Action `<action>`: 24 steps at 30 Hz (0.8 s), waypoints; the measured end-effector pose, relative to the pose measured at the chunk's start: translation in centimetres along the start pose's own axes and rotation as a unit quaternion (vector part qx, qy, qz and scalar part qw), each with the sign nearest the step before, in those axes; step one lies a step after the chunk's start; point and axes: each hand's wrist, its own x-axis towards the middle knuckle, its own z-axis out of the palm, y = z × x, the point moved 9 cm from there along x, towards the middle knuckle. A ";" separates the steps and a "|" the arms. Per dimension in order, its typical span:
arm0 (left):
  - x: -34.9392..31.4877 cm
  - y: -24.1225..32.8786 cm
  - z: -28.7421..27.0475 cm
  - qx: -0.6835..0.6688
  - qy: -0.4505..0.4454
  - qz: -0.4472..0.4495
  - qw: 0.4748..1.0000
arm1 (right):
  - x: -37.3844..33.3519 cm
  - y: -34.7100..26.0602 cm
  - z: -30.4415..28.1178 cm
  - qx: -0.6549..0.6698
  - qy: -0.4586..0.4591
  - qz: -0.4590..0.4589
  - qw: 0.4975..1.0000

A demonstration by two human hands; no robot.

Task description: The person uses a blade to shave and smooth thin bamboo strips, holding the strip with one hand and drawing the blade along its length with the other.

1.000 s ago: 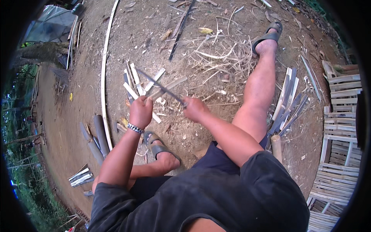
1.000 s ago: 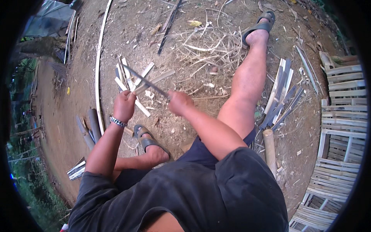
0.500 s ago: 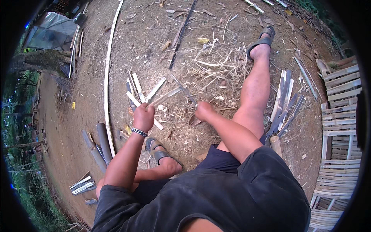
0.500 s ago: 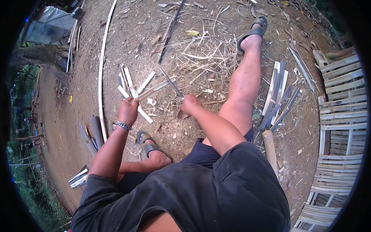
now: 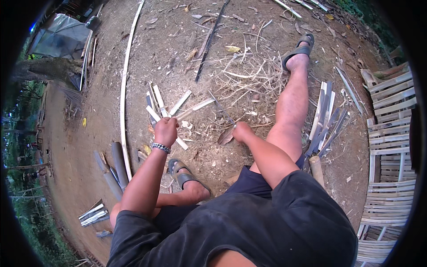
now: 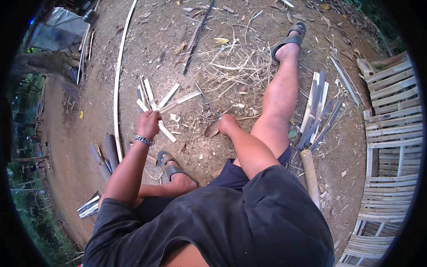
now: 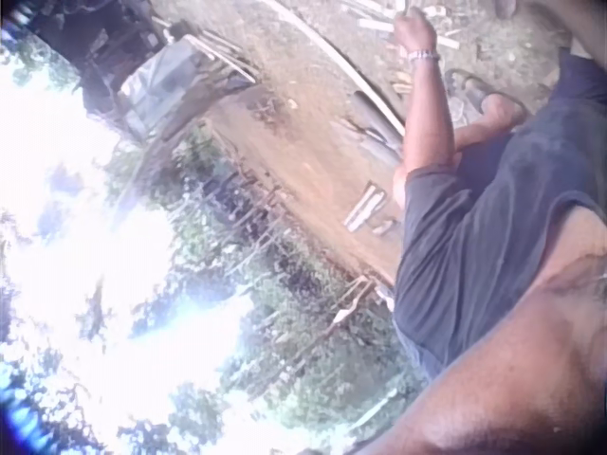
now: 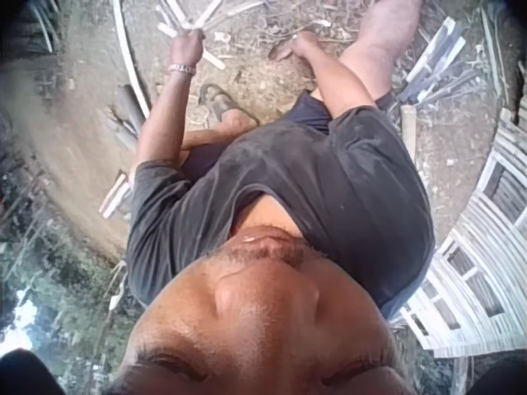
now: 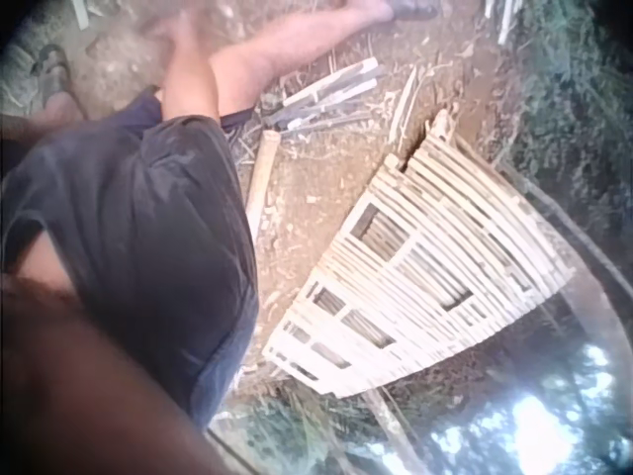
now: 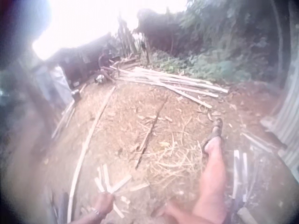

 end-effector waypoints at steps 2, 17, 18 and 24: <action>-0.7 -0.8 0.7 -0.098 -0.011 -0.056 0.994 | -0.8 -1.1 -0.2 -0.008 -0.007 0.003 1.000; -2.7 -3.8 1.8 -0.266 0.045 -0.231 0.935 | -2.8 -8.6 -0.6 -0.058 -0.062 -0.110 0.990; -2.4 -3.5 2.1 -0.273 0.030 -0.212 0.938 | -2.8 -8.9 -1.0 -0.069 -0.049 -0.120 0.989; -2.3 -3.5 2.4 -0.263 0.034 -0.197 0.944 | -2.9 -6.8 -2.3 -0.094 -0.007 -0.061 0.994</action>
